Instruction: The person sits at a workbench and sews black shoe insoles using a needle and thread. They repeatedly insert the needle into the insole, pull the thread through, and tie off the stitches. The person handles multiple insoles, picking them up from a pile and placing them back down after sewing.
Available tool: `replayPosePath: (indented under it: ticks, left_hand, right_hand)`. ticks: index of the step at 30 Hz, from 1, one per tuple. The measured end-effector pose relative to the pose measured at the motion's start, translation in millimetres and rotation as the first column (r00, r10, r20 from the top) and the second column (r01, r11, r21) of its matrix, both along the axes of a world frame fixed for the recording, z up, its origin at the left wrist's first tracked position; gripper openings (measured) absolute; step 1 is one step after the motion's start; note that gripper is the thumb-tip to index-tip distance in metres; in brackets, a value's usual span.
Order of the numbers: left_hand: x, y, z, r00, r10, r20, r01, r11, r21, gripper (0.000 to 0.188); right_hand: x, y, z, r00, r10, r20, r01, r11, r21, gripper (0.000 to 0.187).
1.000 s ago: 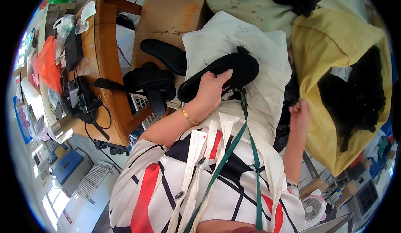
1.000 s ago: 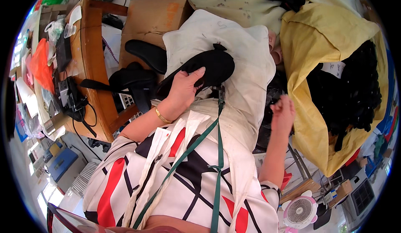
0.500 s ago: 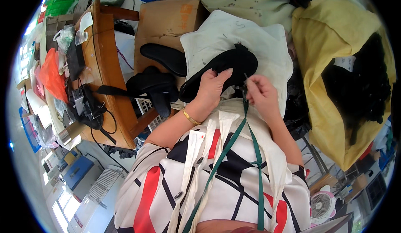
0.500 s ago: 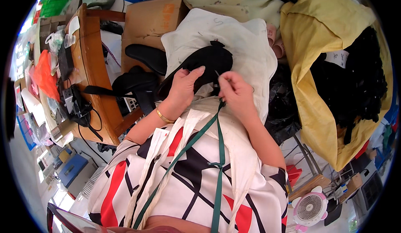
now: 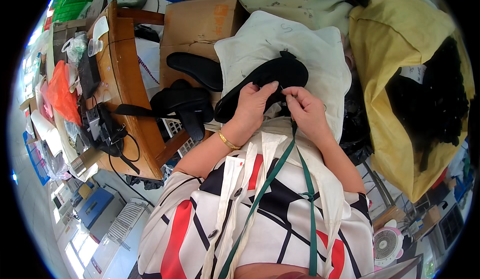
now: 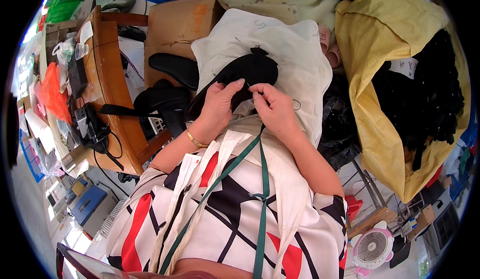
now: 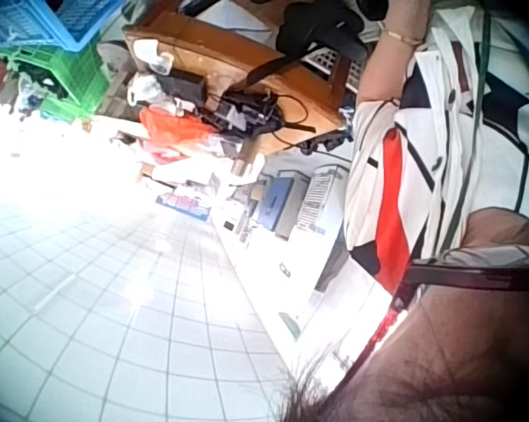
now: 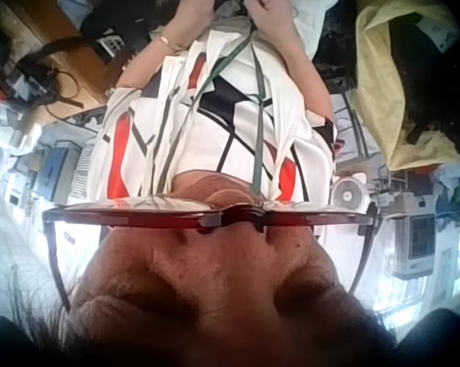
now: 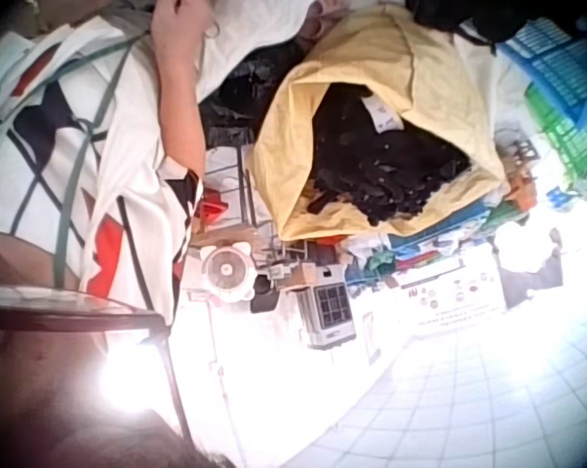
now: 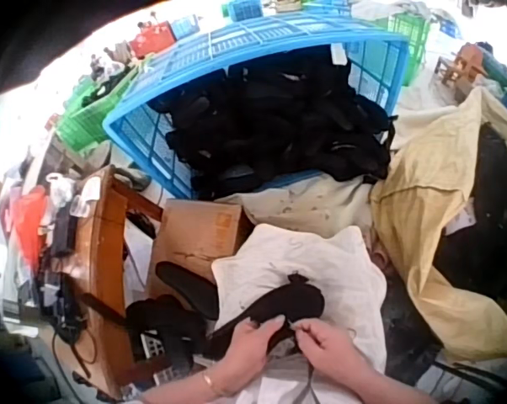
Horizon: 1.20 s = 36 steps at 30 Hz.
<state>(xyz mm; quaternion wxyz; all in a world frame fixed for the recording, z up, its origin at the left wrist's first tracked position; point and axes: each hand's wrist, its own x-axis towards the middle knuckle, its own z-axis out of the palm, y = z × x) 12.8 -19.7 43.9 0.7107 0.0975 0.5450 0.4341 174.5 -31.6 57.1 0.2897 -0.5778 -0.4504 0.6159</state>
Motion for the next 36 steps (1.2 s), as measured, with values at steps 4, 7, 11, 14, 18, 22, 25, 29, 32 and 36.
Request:
replayPosePath:
  ticks: [4,7,11,14,18,22,25,29,32,36]
  left_hand:
    - [-1,1,5,0.998,-0.03,0.062,0.028,0.999,0.04,0.007]
    - [-1,-2,6,0.997,-0.052,0.064,0.048,0.997,0.052,0.01]
    - [-1,-4,7,0.998,-0.034,0.054,0.033,0.999,0.027,0.01]
    - [-2,0,10,0.997,-0.011,0.076,0.009,1.0,0.029,0.009]
    - [-7,1,7,0.998,-0.024,0.059,0.023,1.0,0.005,0.01]
    - [-6,2,10,0.999,-0.005,0.043,0.007,0.998,-0.055,0.011]
    - [-7,4,7,1.0,0.003,0.027,0.0,0.996,-0.084,0.012]
    - [-7,0,3,0.998,-0.064,0.023,0.065,0.997,-0.045,0.013]
    - [0,-9,6,0.99,-0.128,-0.06,0.13,0.991,0.033,0.013]
    - [2,-9,5,0.97,-0.209,-0.126,0.22,0.972,0.078,0.014]
  right_hand:
    - [2,3,-1,0.998,-0.001,-0.068,-0.004,0.996,-0.085,0.016]
    - [0,8,0,0.99,-0.032,-0.139,0.004,0.98,-0.199,0.014]
    - [-4,8,-5,0.993,-0.02,-0.116,0.004,0.991,-0.134,0.012]
    - [-5,3,-11,0.998,0.004,-0.067,-0.005,1.0,-0.014,0.012]
    - [-4,-3,-13,0.999,0.033,0.001,-0.033,0.996,0.089,0.013]
    - [-4,-4,-13,0.998,0.034,0.053,-0.043,0.983,0.177,0.014]
    - [-5,-5,-15,0.997,0.025,0.079,-0.043,0.97,0.238,0.013]
    - [-11,-7,-24,0.996,-0.02,0.082,0.0,0.972,0.234,0.011]
    - [-21,4,-11,0.996,-0.086,0.007,0.085,0.994,0.066,0.013]
    - [-14,17,-4,0.999,-0.03,-0.024,0.029,0.999,-0.032,0.013]
